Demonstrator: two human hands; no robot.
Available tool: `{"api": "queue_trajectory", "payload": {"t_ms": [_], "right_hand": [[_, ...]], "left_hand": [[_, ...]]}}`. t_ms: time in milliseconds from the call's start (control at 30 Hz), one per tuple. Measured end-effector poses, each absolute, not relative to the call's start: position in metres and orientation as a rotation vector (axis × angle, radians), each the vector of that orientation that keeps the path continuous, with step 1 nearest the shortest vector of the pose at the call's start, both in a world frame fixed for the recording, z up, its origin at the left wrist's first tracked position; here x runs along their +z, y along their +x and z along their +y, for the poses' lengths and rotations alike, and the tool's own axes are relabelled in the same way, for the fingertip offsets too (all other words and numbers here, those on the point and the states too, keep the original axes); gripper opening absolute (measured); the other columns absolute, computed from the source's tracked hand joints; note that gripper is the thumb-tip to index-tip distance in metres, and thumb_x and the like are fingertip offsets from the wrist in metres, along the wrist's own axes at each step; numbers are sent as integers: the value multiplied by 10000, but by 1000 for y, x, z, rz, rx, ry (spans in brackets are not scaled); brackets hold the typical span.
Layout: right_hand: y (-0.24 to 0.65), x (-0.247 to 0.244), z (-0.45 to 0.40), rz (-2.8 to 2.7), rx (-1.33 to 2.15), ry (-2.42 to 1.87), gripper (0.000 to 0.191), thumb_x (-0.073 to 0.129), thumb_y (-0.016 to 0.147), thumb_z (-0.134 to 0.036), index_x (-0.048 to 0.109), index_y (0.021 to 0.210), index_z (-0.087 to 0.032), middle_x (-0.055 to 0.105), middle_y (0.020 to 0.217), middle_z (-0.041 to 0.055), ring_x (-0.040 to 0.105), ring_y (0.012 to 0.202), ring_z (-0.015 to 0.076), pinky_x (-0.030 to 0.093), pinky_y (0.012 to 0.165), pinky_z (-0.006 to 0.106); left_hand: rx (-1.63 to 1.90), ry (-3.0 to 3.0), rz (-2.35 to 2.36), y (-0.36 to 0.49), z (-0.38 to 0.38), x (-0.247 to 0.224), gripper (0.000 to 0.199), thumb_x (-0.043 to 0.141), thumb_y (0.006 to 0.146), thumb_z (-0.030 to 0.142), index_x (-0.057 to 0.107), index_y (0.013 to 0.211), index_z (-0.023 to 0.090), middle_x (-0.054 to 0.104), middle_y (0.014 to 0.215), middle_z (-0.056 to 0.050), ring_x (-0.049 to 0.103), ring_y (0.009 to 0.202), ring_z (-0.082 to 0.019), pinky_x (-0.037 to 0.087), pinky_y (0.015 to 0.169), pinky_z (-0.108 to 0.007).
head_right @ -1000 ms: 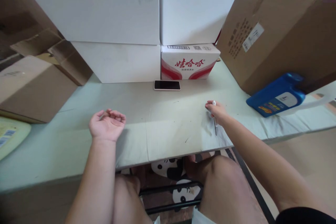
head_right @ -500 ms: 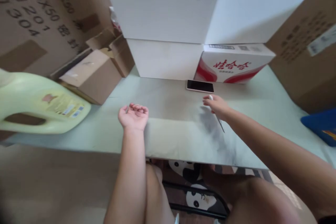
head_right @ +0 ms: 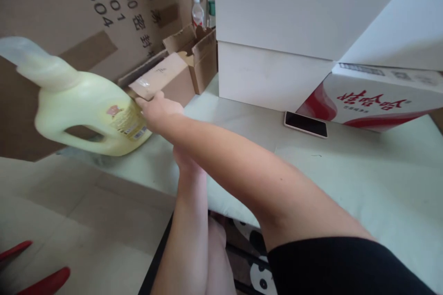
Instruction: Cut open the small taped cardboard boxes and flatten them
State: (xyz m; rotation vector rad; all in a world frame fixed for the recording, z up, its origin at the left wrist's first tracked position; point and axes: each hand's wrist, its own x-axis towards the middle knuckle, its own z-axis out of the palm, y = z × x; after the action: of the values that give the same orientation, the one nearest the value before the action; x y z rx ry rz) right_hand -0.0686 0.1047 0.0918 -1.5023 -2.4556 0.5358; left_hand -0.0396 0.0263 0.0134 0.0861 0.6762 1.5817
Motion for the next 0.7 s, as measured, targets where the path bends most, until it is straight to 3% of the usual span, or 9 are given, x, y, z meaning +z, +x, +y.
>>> {"api": "queue_trajectory", "payload": {"t_ms": [100, 200, 333, 400, 567, 633, 700], "right_hand": [[-72, 81, 99, -2371, 498, -1592, 531, 568, 928, -176, 492, 1433, -323, 588, 1330, 66, 718, 1028, 291, 560, 906, 557], [-62, 73, 86, -2245, 538, -1633, 498, 502, 941, -188, 461, 1435, -223, 504, 1448, 135, 698, 1095, 339, 537, 952, 583], [-28, 69, 71, -2114, 604, -1710, 737, 599, 862, -245, 298, 1525, -131, 279, 1601, 256, 660, 1145, 410, 511, 976, 630], [-2, 68, 65, -2047, 618, -1724, 751, 603, 839, -235, 316, 1517, -90, 311, 1574, 284, 616, 1201, 444, 478, 1002, 657], [81, 61, 26, -1824, 425, -1526, 532, 545, 847, -288, 550, 1359, -142, 641, 1278, 169, 588, 1235, 363, 456, 1063, 568], [117, 57, -3, -1616, 443, -1509, 467, 559, 846, -334, 608, 1290, -198, 704, 1126, 111, 656, 1081, 305, 518, 978, 505], [153, 53, -38, -1362, 508, -1612, 422, 568, 860, -401, 641, 1238, -230, 709, 916, 82, 673, 807, 244, 567, 783, 432]], "left_hand": [[1657, 123, 666, -44, 27, 10, 277, 337, 895, 296, 582, 789, 225, 652, 899, -89, 639, 967, -214, 520, 876, -346], [1743, 104, 712, -47, 24, 8, 288, 300, 896, 263, 575, 818, 225, 622, 856, -69, 628, 908, -186, 510, 807, -310], [1855, -124, 992, -52, 16, 12, 171, 360, 853, 279, 407, 701, 216, 453, 700, -6, 513, 653, -131, 400, 612, -249], [1930, -262, 1179, -54, 13, 16, 145, 400, 837, 271, 359, 709, 215, 406, 719, 13, 464, 632, -115, 352, 589, -243], [2081, -77, 1362, -53, 8, 18, 99, 415, 889, 289, 391, 813, 230, 451, 918, 7, 528, 934, -123, 401, 777, -237], [2089, 54, 1329, -51, 8, 18, 100, 427, 898, 321, 420, 845, 236, 474, 988, 5, 531, 1031, -126, 401, 857, -244], [2064, 160, 1260, -48, 10, 19, 112, 452, 892, 352, 467, 869, 243, 522, 1039, 0, 542, 1075, -131, 398, 883, -246]]}}
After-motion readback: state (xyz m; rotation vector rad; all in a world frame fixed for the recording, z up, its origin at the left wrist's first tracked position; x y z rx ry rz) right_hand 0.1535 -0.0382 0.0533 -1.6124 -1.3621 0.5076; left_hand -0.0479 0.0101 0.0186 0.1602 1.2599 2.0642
